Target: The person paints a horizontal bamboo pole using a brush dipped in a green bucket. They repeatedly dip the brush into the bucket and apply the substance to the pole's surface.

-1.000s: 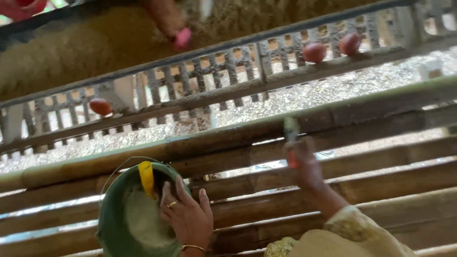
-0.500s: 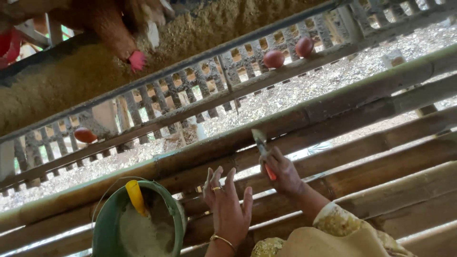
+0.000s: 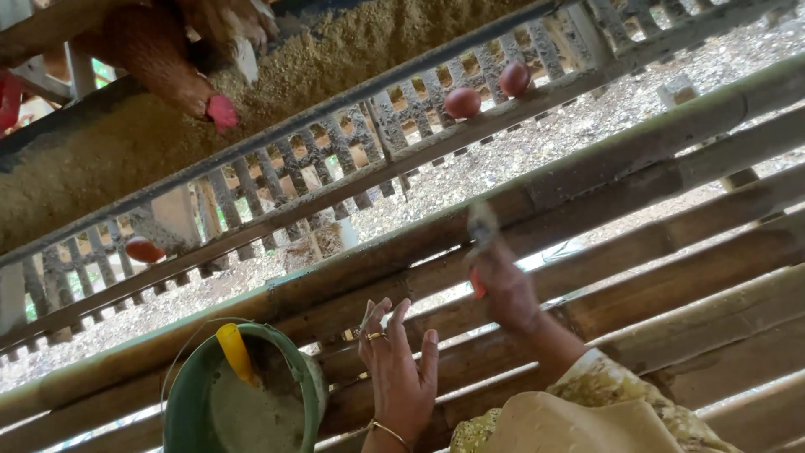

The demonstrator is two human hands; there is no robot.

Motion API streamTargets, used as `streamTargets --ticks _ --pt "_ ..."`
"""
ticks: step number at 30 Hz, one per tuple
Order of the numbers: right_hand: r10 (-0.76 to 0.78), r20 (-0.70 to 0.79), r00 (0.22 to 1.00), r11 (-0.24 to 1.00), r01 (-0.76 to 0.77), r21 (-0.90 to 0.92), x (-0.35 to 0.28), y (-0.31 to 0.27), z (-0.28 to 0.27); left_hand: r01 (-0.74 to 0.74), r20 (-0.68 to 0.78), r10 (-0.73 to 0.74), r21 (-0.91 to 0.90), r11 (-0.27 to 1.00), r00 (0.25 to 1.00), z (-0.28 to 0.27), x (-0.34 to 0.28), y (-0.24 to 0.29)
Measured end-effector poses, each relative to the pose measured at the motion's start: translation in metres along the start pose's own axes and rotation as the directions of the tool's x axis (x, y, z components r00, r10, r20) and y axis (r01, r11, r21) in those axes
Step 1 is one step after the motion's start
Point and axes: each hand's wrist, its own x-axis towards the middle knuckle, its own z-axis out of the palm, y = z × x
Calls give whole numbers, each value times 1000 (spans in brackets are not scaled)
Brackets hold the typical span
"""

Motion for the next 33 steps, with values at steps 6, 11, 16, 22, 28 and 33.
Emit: streamTargets --ticks 6,11,16,22,28,33 --pt "-106 -75 992 989 112 91 -4 31 40 123 -34 -123 -20 992 992 4 -6 -11" --pt "-13 41 999 984 5 176 49 -13 -11 72 -37 -73 -26 997 997 10 2 -10" --pt "169 406 898 985 -169 -36 94 17 4 109 -68 -111 -37 993 991 8 -1 -14" --pt "-405 611 680 648 685 -332 112 -8 28 186 -93 -188 -28 982 978 9 -15 -29" --pt "402 852 336 890 76 -450 135 1 56 269 -102 -269 -20 963 958 8 -21 -42" --pt "-527 620 581 813 558 167 97 -57 88 268 -116 -277 -87 960 954 18 -21 -44"
